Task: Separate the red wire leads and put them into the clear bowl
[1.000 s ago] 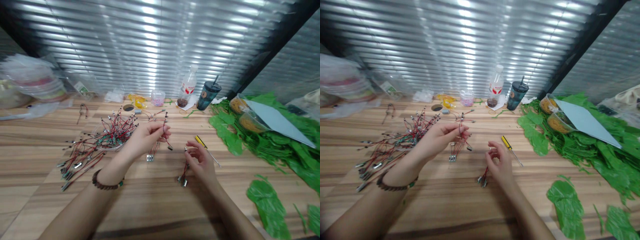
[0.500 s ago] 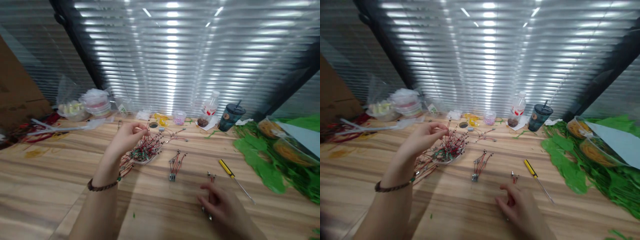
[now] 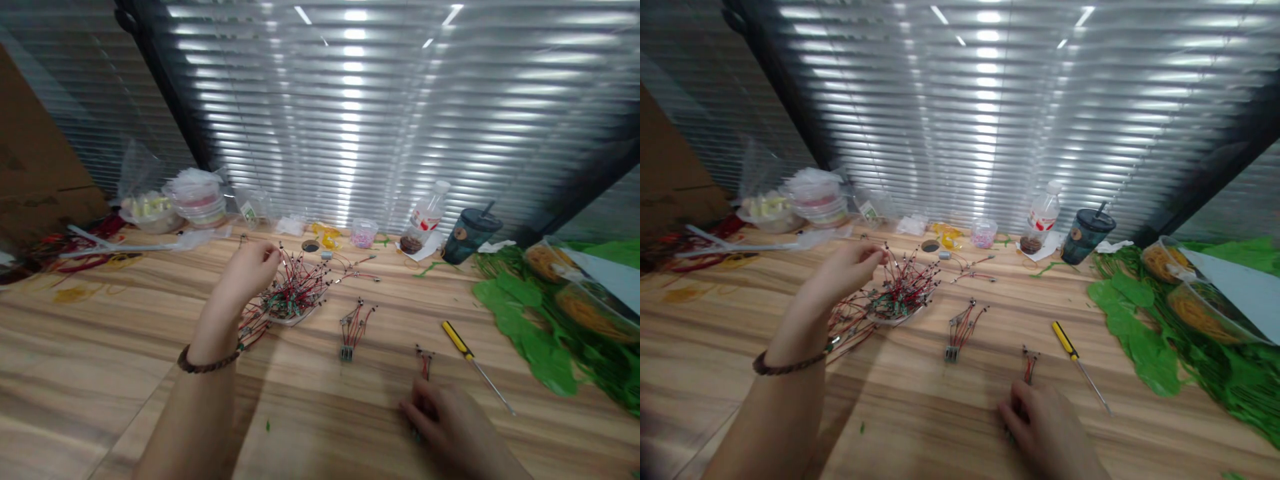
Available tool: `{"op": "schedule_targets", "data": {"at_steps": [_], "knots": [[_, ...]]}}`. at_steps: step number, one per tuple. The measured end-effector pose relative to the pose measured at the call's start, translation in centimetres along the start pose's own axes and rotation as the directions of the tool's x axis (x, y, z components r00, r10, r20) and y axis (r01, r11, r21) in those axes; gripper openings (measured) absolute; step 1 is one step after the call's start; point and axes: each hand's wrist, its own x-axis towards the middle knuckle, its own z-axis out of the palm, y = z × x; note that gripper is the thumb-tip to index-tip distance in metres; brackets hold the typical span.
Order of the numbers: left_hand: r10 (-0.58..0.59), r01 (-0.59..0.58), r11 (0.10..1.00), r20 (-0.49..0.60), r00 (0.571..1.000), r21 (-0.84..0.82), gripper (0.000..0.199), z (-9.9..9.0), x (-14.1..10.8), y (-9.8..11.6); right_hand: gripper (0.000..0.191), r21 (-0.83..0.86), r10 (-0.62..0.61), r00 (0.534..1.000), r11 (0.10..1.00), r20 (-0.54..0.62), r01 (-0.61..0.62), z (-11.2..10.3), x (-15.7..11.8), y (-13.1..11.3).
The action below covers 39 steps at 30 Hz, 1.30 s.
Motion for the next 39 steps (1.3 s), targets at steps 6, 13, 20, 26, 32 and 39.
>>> {"op": "schedule_targets", "data": {"at_steps": [6,13,20,26,32,39], "knots": [[0.017,-0.026,0.986,-0.058,0.998,-0.162,0.040,-1.2,-0.8,-0.1,0.033,0.105,-0.019,0.998,0.994,-0.054,0.025,-0.5,0.1,0.5],[0.033,-0.054,0.996,0.257,0.966,0.075,0.039,1.6,1.6,-1.7,0.021,0.292,-0.046,0.989,0.952,-0.144,0.087,-0.1,0.3,0.8],[0.016,-0.053,0.981,0.196,0.981,0.186,0.023,4.6,2.1,-0.9,0.020,0.336,-0.046,0.973,0.934,-0.227,0.122,-0.1,0.4,1.2],[0.026,-0.064,0.969,0.157,0.987,0.240,0.022,4.2,1.8,-0.5,0.021,0.394,-0.019,0.918,0.900,-0.397,0.189,-1.1,0.5,0.6],[0.068,-0.115,0.949,0.166,0.984,0.293,0.034,3.1,1.2,-0.2,0.019,0.611,0.072,0.900,0.757,-0.430,0.231,-1.5,0.7,0.4],[-0.062,0.003,0.918,0.135,0.989,0.397,0.041,3.0,0.6,0.8,0.029,0.801,0.146,0.936,0.569,-0.321,0.186,-0.8,1.3,0.2]]}}
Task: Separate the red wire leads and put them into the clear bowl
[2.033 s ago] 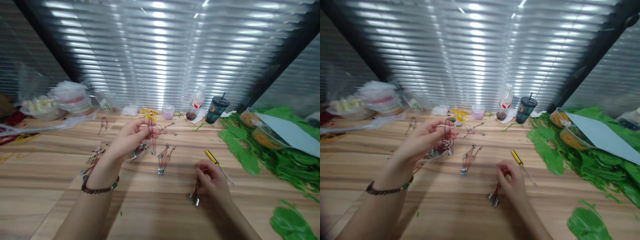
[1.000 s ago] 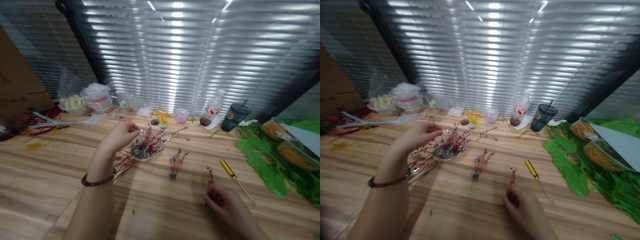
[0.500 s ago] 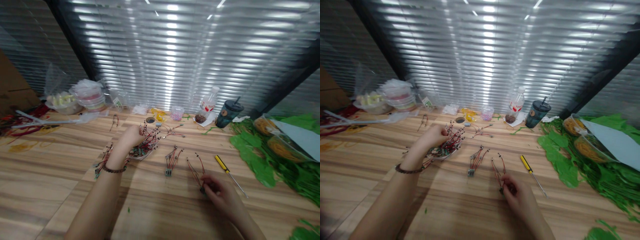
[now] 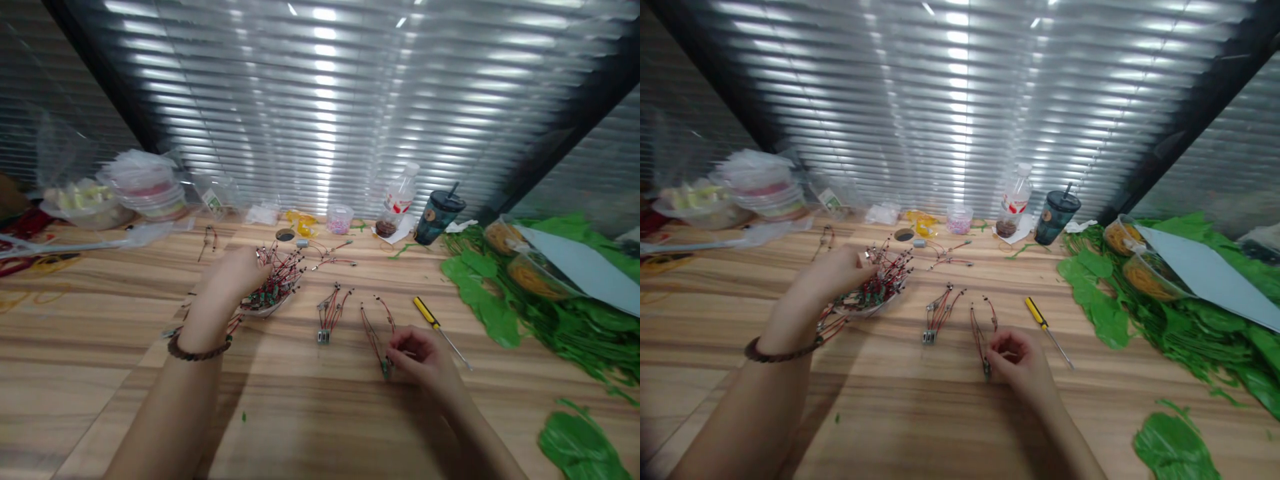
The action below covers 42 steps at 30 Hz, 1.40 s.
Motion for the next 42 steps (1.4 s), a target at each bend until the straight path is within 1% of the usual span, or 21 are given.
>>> {"op": "schedule_targets", "data": {"at_steps": [3,6,7,9,11,12,13,14,17,18,20,22,23,25,27,28,32,35,38,40,42], "knots": [[0.015,-0.016,1.000,-0.083,0.996,-0.010,0.048,-1.0,-1.8,0.6,0.027,0.113,-0.026,0.999,0.993,-0.033,0.029,0.1,0.1,0.3],[0.205,-0.213,0.964,-0.065,0.977,-0.159,0.051,-1.3,-4.3,2.3,0.025,0.213,-0.064,0.993,0.973,-0.102,0.084,0.5,0.4,-0.6],[0.318,-0.311,0.913,-0.018,0.948,-0.263,0.050,-1.0,-5.1,3.2,0.025,0.226,-0.081,0.990,0.968,-0.115,0.105,0.8,0.5,-1.2],[0.527,-0.422,0.760,0.088,0.845,-0.495,0.049,-0.1,-6.4,5.1,0.027,0.219,-0.125,0.989,0.966,-0.080,0.140,1.8,0.8,-2.7],[0.655,-0.431,0.612,0.120,0.746,-0.663,0.044,1.0,-7.2,6.8,0.028,0.188,-0.167,0.985,0.969,0.032,0.158,3.1,1.1,-4.5],[0.694,-0.431,0.562,0.118,0.710,-0.706,0.040,1.5,-7.5,7.5,0.030,0.171,-0.189,0.980,0.969,0.058,0.177,3.8,1.2,-5.3],[0.706,-0.432,0.528,0.095,0.702,-0.731,0.035,1.9,-7.6,8.0,0.033,0.158,-0.206,0.976,0.968,0.063,0.194,4.3,1.3,-6.0],[0.703,-0.439,0.508,0.062,0.709,-0.741,0.031,2.1,-7.7,8.4,0.036,0.154,-0.223,0.973,0.965,0.058,0.212,4.7,1.4,-6.5],[0.640,-0.460,0.494,-0.050,0.767,-0.738,0.024,1.6,-7.6,8.1,0.039,0.127,-0.254,0.967,0.960,0.032,0.248,4.7,1.3,-7.0],[0.617,-0.461,0.494,-0.076,0.784,-0.738,0.023,1.1,-7.5,7.6,0.037,0.051,-0.259,0.966,0.965,0.019,0.258,4.4,1.3,-6.6],[0.551,-0.462,0.521,-0.130,0.824,-0.718,0.025,0.1,-7.1,6.2,0.034,-0.255,-0.269,0.963,0.931,-0.002,0.259,3.3,1.1,-5.4],[0.435,-0.458,0.631,-0.203,0.877,-0.626,0.027,-0.8,-6.2,4.4,0.026,-0.621,-0.239,0.970,0.756,0.034,0.208,2.2,0.7,-3.5],[0.374,-0.440,0.723,-0.233,0.898,-0.533,0.028,-1.1,-5.6,3.4,0.021,-0.714,-0.174,0.983,0.682,0.053,0.159,1.8,0.4,-2.5],[0.262,-0.324,0.890,-0.221,0.939,-0.320,0.026,-1.3,-4.2,1.6,0.015,-0.777,-0.043,0.996,0.623,0.079,0.089,1.2,-0.1,-0.9],[0.188,-0.214,0.963,-0.157,0.969,-0.163,0.027,-1.0,-2.9,0.4,0.007,-0.781,0.006,0.995,0.619,0.103,0.077,1.0,-0.7,0.1],[0.160,-0.176,0.977,-0.127,0.979,-0.119,0.026,-0.8,-2.2,0.0,0.010,-0.778,0.005,0.993,0.622,0.115,0.087,1.1,-0.8,0.3],[0.083,-0.086,0.991,-0.036,0.996,-0.098,0.020,0.1,-0.6,-0.5,0.015,-0.737,-0.040,0.986,0.660,0.160,0.146,1.4,-0.7,-0.5],[0.118,-0.112,0.981,0.025,0.993,-0.160,0.016,0.3,-0.2,-0.7,0.016,-0.608,-0.085,0.983,0.776,0.164,0.168,1.8,0.0,-2.4],[0.180,-0.156,0.961,0.088,0.980,-0.229,0.016,0.2,-0.1,-1.4,0.017,-0.414,-0.181,0.977,0.886,0.109,0.210,2.6,1.1,-5.2],[0.207,-0.170,0.948,0.114,0.972,-0.268,0.017,0.1,-0.1,-1.9,0.019,-0.320,-0.256,0.963,0.909,0.080,0.268,3.5,2.1,-7.3],[0.227,-0.185,0.938,0.118,0.967,-0.294,0.018,0.0,0.0,-2.4,0.017,-0.286,-0.355,0.931,0.886,0.086,0.364,5.0,3.5,-9.1]]}}
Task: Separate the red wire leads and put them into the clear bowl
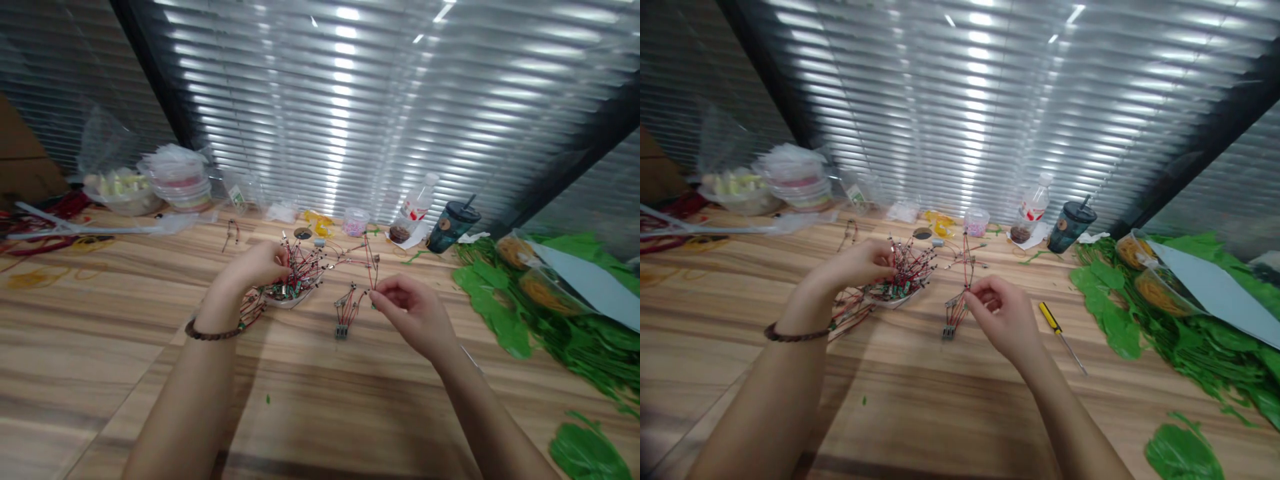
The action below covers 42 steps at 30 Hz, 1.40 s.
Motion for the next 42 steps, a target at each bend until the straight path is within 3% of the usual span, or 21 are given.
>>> {"op": "schedule_targets", "data": {"at_steps": [4,6,10,17,22,27,33,35,38,40,42], "knots": [[0.026,-0.026,1.000,-0.015,1.000,-0.011,0.017,-0.2,-0.1,-0.4,0.012,-0.029,-0.125,0.992,0.992,0.000,0.125,3.7,4.2,-1.1],[0.020,-0.020,1.000,-0.021,1.000,0.002,0.017,-0.2,-0.1,-0.4,0.011,-0.101,-0.186,0.981,0.976,0.054,0.191,6.0,5.6,-0.9],[0.005,-0.005,0.999,-0.021,1.000,0.032,0.016,-0.1,0.0,-0.4,0.014,-0.114,-0.212,0.965,0.966,0.155,0.231,8.5,5.9,-0.1],[-0.016,0.017,0.999,-0.034,0.999,0.043,0.017,-0.3,0.3,0.0,0.012,-0.088,-0.062,0.996,0.994,0.066,0.068,5.4,3.4,3.5],[-0.003,0.004,0.999,-0.026,1.000,0.038,0.025,-0.1,0.6,0.2,0.014,-0.090,0.007,0.993,0.996,0.115,0.003,4.0,2.0,6.0],[-0.051,0.058,0.993,-0.070,0.996,0.101,0.028,-0.2,0.5,0.2,0.015,-0.144,0.024,0.986,0.990,0.168,0.001,4.1,0.5,6.8],[-0.107,0.119,0.975,-0.069,0.992,0.189,0.027,-0.4,0.4,0.2,0.020,-0.247,0.019,0.961,0.968,0.275,0.052,5.7,-1.4,6.5],[-0.137,0.160,0.961,-0.112,0.984,0.228,0.029,-0.3,0.4,0.3,0.013,-0.278,0.016,0.956,0.958,0.291,0.069,5.8,-1.9,6.2],[-0.140,0.209,0.942,-0.259,0.956,0.264,0.038,0.0,-0.3,1.4,0.011,-0.322,0.026,0.956,0.944,0.293,0.072,5.3,-2.8,6.0],[-0.067,0.149,0.957,-0.312,0.948,0.248,0.044,0.4,-1.2,3.0,0.016,-0.344,0.038,0.957,0.937,0.286,0.065,4.6,-3.6,6.2],[0.071,-0.029,0.982,-0.221,0.973,0.186,0.043,1.4,-2.2,4.9,0.020,-0.342,0.063,0.958,0.939,0.279,0.038,3.8,-4.7,6.5]]}}
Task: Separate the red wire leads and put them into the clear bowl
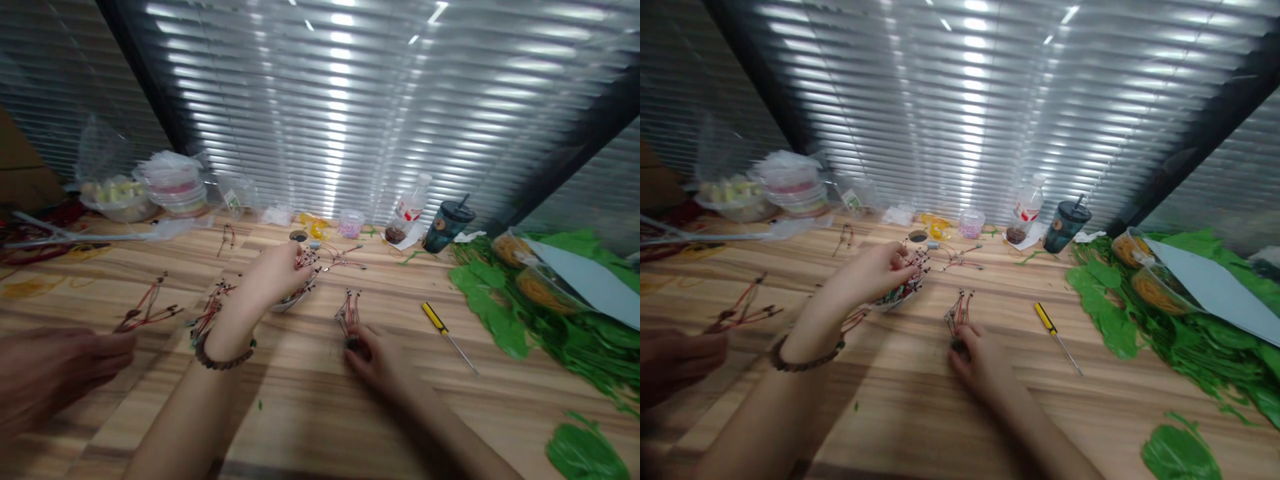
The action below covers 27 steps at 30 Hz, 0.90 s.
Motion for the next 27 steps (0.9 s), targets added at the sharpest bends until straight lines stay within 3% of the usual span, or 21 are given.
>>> {"op": "schedule_targets", "data": {"at_steps": [2,4,5,9,13,20,27], "knots": [[0.160,-0.145,0.985,0.179,0.971,-0.095,0.039,1.1,-1.0,1.9,0.017,0.027,0.022,1.000,0.999,0.014,-0.022,-0.3,-1.4,0.4],[0.226,-0.196,0.973,0.350,0.909,-0.118,0.036,2.9,-1.7,3.2,0.008,0.042,0.031,0.999,0.999,0.045,-0.033,-0.7,-2.7,0.7],[0.223,-0.195,0.975,0.385,0.896,-0.112,0.033,4.0,-1.9,3.6,0.005,0.052,0.029,0.998,0.998,0.063,-0.032,-0.9,-3.3,0.7],[0.178,-0.140,0.982,0.395,0.901,-0.124,0.038,8.6,-2.0,3.9,0.010,0.094,0.023,0.994,0.995,0.111,-0.034,-1.5,-5.3,0.4],[0.168,-0.090,0.974,0.393,0.904,-0.210,0.058,11.5,-2.0,4.0,0.019,0.128,0.005,0.994,0.992,0.111,-0.020,-1.5,-6.7,-0.3],[0.174,-0.041,0.948,0.407,0.897,-0.315,0.025,12.7,-2.3,4.9,0.024,0.177,0.037,0.996,0.983,0.082,-0.052,-1.2,-8.8,-0.4],[0.294,0.038,0.824,0.484,0.825,-0.565,0.027,11.4,-1.9,4.8,0.020,0.170,0.096,0.995,0.981,0.009,-0.096,-0.9,-9.1,0.4]]}}
